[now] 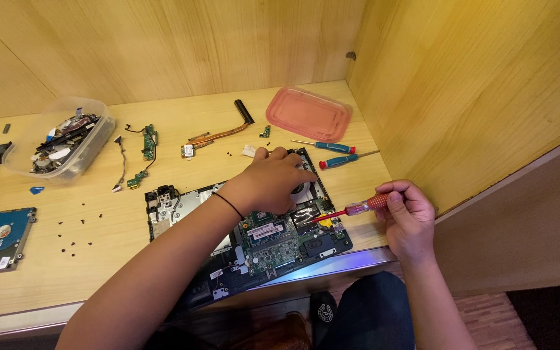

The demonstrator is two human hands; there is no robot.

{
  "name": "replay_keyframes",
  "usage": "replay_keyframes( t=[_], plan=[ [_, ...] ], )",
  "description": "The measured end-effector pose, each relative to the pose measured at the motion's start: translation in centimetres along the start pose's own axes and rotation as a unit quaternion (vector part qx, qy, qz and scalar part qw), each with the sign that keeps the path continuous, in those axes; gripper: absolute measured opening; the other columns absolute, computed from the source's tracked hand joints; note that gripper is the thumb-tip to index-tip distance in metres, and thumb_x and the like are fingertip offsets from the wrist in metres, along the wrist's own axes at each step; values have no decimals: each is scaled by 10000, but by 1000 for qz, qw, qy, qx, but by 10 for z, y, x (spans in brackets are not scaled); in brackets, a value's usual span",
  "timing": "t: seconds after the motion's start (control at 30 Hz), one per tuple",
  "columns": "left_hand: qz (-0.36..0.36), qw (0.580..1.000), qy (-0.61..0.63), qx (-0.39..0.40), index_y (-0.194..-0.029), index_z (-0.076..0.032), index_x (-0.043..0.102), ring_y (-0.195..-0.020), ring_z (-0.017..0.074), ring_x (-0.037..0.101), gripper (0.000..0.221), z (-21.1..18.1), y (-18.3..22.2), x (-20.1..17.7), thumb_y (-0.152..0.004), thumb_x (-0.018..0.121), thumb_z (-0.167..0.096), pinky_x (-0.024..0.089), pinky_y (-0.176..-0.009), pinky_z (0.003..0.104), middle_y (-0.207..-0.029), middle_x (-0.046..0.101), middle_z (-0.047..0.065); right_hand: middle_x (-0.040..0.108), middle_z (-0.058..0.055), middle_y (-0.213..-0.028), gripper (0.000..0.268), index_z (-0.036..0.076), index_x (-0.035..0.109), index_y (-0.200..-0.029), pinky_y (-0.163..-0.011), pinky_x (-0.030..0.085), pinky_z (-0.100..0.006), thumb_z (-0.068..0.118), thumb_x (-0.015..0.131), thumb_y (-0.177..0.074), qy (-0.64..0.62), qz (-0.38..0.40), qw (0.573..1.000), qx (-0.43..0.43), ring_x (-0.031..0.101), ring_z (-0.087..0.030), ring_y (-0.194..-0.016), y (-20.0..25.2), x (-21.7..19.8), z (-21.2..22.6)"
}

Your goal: Servicing a laptop by removing the internal fan and working on the motherboard components.

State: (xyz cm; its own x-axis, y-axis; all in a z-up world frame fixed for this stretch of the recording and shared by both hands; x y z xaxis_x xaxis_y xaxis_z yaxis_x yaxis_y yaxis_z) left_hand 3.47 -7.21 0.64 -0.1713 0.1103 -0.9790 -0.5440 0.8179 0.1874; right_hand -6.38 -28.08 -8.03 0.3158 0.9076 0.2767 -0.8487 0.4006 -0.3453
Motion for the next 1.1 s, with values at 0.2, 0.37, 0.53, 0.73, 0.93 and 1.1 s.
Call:
replay_keyframes(
  t=[0.2, 0.37, 0.53, 0.73, 0.93, 1.1],
  plan=[
    [-15, 1000, -4, -3, -1213, -259, 596, -1142, 367, 519, 538, 1, -5, 1, -708, 781, -281, 344, -903, 495, -1211, 581, 128, 608, -142, -731, 224, -23, 578, -983, -508, 411, -178, 195, 529, -964, 2, 4, 1000, 0, 543, -109, -571, 0, 2, 2],
    [-63, 997, 47, 15, -1155, -252, 598, -1075, 385, 584, 585, 5, -5, -1, -605, 798, -269, 376, -885, 480, -1137, 591, 142, 599, -124, -734, 222, -15, 585, -984, -509, 420, -168, 201, 537, -962, -6, 3, 1000, -2, 546, -101, -576, 0, 1, 2],
    [-116, 975, 188, 30, -1144, -183, 602, -1048, 446, 606, 561, 22, 9, -31, -603, 745, -223, 418, -882, 509, -1084, 603, 206, 603, -131, -725, 216, -19, 582, -977, -511, 415, -164, 190, 528, -966, -16, 11, 1000, -3, 538, -101, -572, -2, 2, 2],
    [-192, 951, 234, -68, -850, -122, 688, -763, 257, 694, 226, 127, 7, -19, -641, 630, -58, 514, -745, 370, -798, 710, 91, 600, -149, -706, 218, -36, 581, -977, -509, 414, -170, 176, 531, -964, -11, 10, 1000, 4, 525, -114, -551, 0, 7, 6],
    [-174, 904, 385, -72, -899, -103, 706, -709, 161, 631, 244, 113, 9, -12, -675, 628, -42, 509, -688, 303, -802, 689, 51, 592, -131, -727, 201, -27, 587, -976, -515, 419, -169, 167, 536, -968, 1, 0, 1000, 3, 526, -110, -568, -1, 0, -4],
    [-40, 986, 119, -106, -1246, -180, 593, -1175, 451, 525, 519, 84, 14, -13, -747, 737, -173, 423, -964, 582, -1274, 563, 151, 579, -130, -716, 209, -27, 588, -975, -512, 427, -172, 175, 535, -970, 6, 5, 1000, 0, 510, -106, -550, 0, 4, 3]
  ],
)
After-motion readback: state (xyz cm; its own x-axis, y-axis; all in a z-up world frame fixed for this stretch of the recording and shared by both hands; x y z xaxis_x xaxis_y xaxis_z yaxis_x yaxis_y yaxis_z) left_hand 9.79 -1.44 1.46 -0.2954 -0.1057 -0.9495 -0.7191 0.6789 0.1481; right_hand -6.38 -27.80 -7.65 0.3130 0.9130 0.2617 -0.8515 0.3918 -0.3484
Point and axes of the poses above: each hand's wrist, its own y-axis away from the middle knuckle, its own x-axis out of the palm, z = x × y, the point moved 5 cm from there along -y, towards the middle knuckle
